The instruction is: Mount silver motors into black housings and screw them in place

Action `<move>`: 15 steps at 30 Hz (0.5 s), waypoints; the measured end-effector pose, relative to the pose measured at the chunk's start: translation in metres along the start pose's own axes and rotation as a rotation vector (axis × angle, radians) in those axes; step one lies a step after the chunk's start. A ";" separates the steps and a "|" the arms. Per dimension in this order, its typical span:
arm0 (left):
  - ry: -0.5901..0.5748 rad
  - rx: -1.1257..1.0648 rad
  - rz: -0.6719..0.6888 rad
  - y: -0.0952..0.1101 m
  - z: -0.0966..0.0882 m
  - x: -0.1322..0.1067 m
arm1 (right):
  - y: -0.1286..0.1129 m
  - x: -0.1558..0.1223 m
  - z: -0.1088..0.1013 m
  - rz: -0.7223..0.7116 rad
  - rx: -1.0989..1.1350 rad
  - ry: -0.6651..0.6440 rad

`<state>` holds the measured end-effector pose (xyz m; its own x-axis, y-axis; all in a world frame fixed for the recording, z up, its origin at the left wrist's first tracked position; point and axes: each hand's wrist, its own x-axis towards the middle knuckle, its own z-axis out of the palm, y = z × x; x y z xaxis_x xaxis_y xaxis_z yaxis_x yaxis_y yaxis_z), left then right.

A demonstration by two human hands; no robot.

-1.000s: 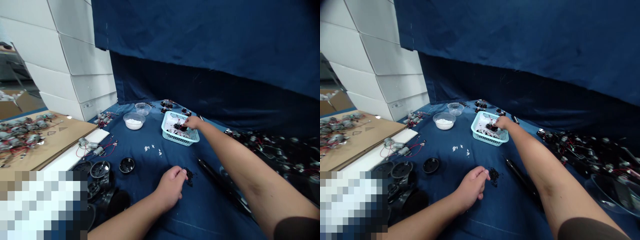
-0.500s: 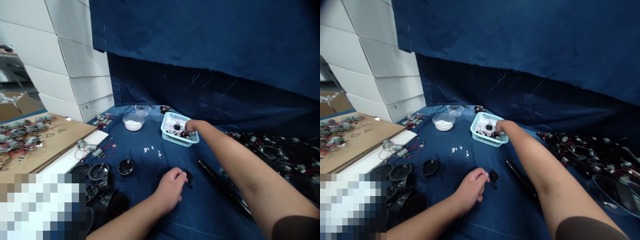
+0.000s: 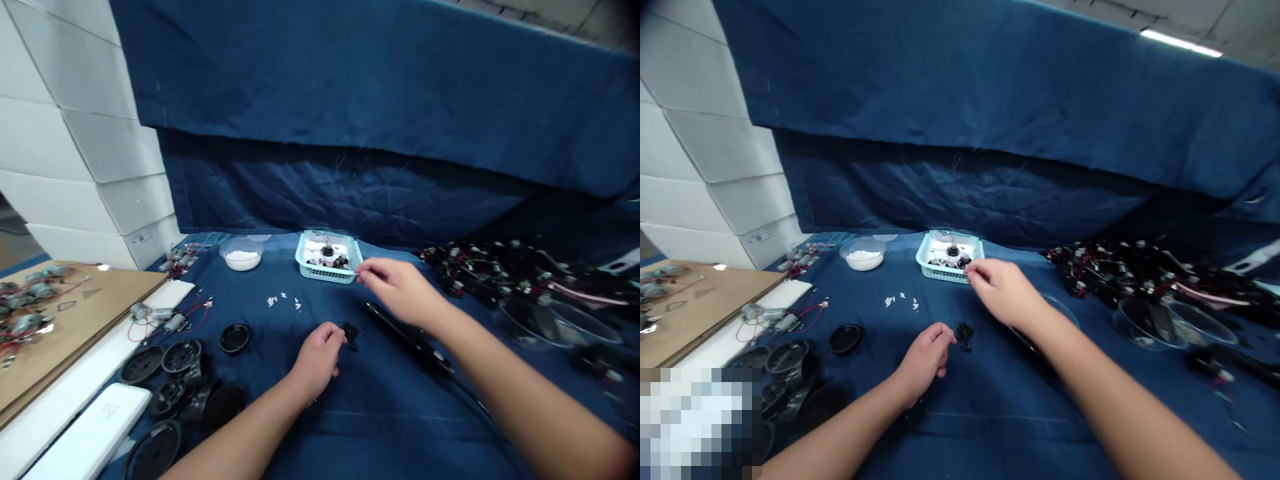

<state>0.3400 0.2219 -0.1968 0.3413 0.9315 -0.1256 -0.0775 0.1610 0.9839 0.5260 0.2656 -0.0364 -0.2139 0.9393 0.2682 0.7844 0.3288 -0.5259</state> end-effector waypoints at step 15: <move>-0.076 0.643 0.619 0.114 0.022 -0.133 | 0.049 -0.126 0.115 0.206 0.287 -0.041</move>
<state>0.3063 0.1091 -0.0652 0.4754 0.7631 0.4378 0.2636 -0.5983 0.7567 0.5250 0.1745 -0.1886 -0.0959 0.9901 0.1030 0.6193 0.1403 -0.7725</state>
